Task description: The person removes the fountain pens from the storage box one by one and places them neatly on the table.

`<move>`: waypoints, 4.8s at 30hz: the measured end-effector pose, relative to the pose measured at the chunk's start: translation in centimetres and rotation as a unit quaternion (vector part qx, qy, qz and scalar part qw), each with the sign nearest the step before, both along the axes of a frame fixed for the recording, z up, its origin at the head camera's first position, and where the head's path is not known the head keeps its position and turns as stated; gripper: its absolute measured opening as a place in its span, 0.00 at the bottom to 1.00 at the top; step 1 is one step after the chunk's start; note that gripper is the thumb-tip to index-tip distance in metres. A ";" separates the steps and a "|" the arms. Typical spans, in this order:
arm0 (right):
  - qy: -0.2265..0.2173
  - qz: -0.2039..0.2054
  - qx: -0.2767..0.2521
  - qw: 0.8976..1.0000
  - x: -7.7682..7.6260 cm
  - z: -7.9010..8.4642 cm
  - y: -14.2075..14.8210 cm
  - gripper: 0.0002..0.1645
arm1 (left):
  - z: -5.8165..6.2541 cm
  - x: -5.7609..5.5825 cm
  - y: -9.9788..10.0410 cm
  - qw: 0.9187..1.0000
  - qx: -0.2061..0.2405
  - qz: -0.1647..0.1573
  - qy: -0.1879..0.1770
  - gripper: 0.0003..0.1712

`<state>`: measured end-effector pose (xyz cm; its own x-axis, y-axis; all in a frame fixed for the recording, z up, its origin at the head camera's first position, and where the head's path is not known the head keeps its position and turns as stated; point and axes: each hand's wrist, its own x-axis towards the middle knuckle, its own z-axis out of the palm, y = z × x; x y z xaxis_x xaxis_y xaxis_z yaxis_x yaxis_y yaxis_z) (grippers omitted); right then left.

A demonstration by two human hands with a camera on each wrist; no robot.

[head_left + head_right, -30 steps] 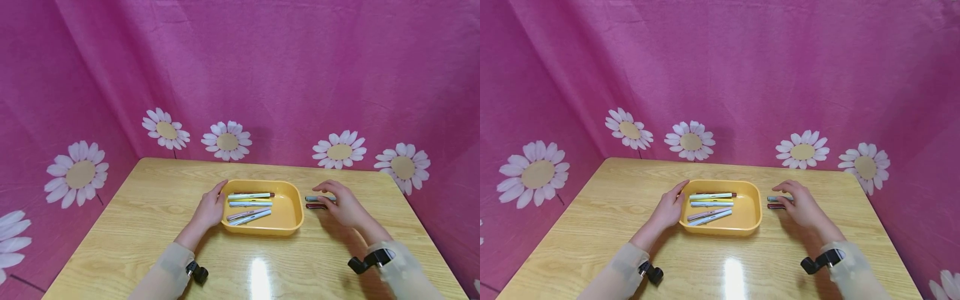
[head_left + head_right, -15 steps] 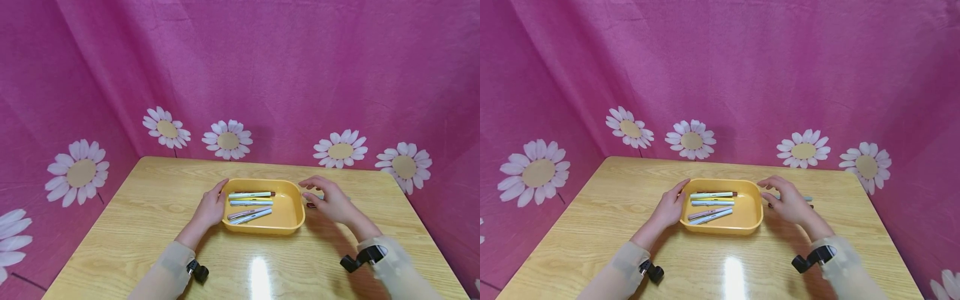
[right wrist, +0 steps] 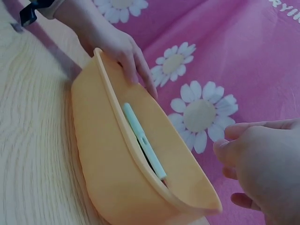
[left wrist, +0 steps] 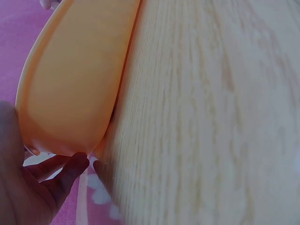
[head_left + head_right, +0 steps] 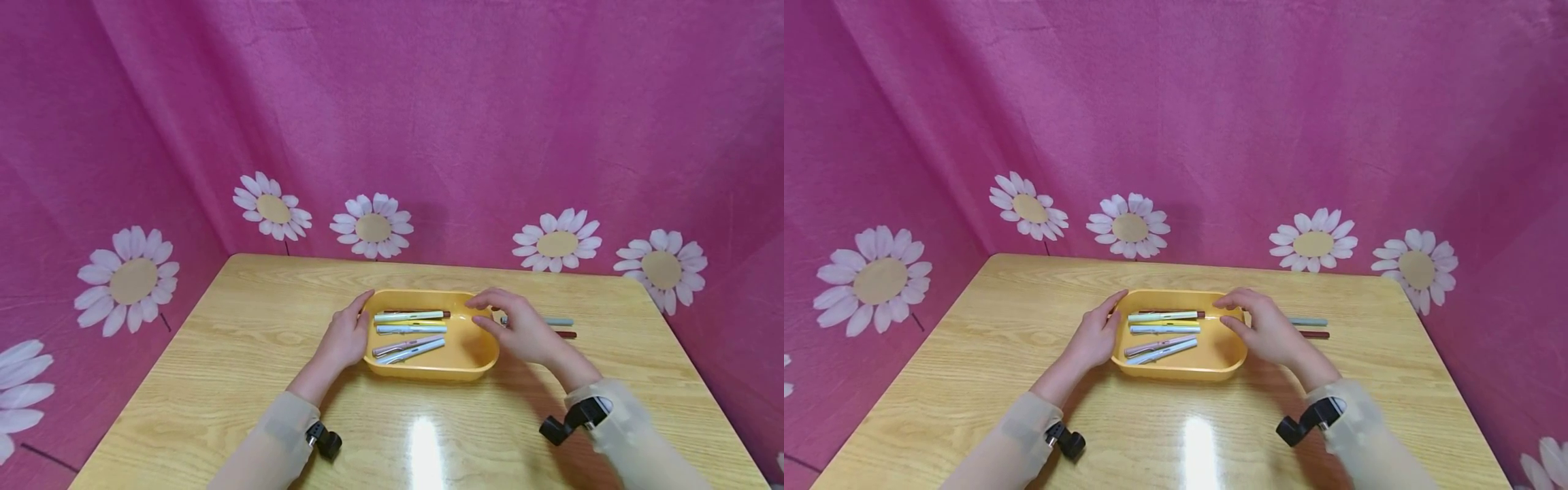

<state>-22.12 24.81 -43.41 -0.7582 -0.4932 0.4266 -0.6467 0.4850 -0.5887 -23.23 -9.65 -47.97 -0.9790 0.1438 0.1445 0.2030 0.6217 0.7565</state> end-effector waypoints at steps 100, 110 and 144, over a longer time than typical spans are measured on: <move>-0.114 0.090 0.146 0.979 -2.5 -2.8 -8.2 0.18 | -0.3 -0.2 0.0 1.000 0.007 0.005 -0.008 0.28; -0.114 0.099 0.095 0.984 -2.1 -2.1 -6.8 0.13 | -0.2 -0.1 0.2 1.000 0.011 0.005 -0.014 0.28; -0.136 0.022 0.022 0.990 1.4 2.9 2.3 0.11 | 0.3 0.1 0.0 0.999 -0.008 0.005 -0.033 0.30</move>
<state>-20.72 27.10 -40.55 -0.8199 -0.5409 0.1874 -0.4879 0.4891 -0.7230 -23.18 -9.70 -47.70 -0.9876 0.1365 0.0781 0.1478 0.6356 0.7578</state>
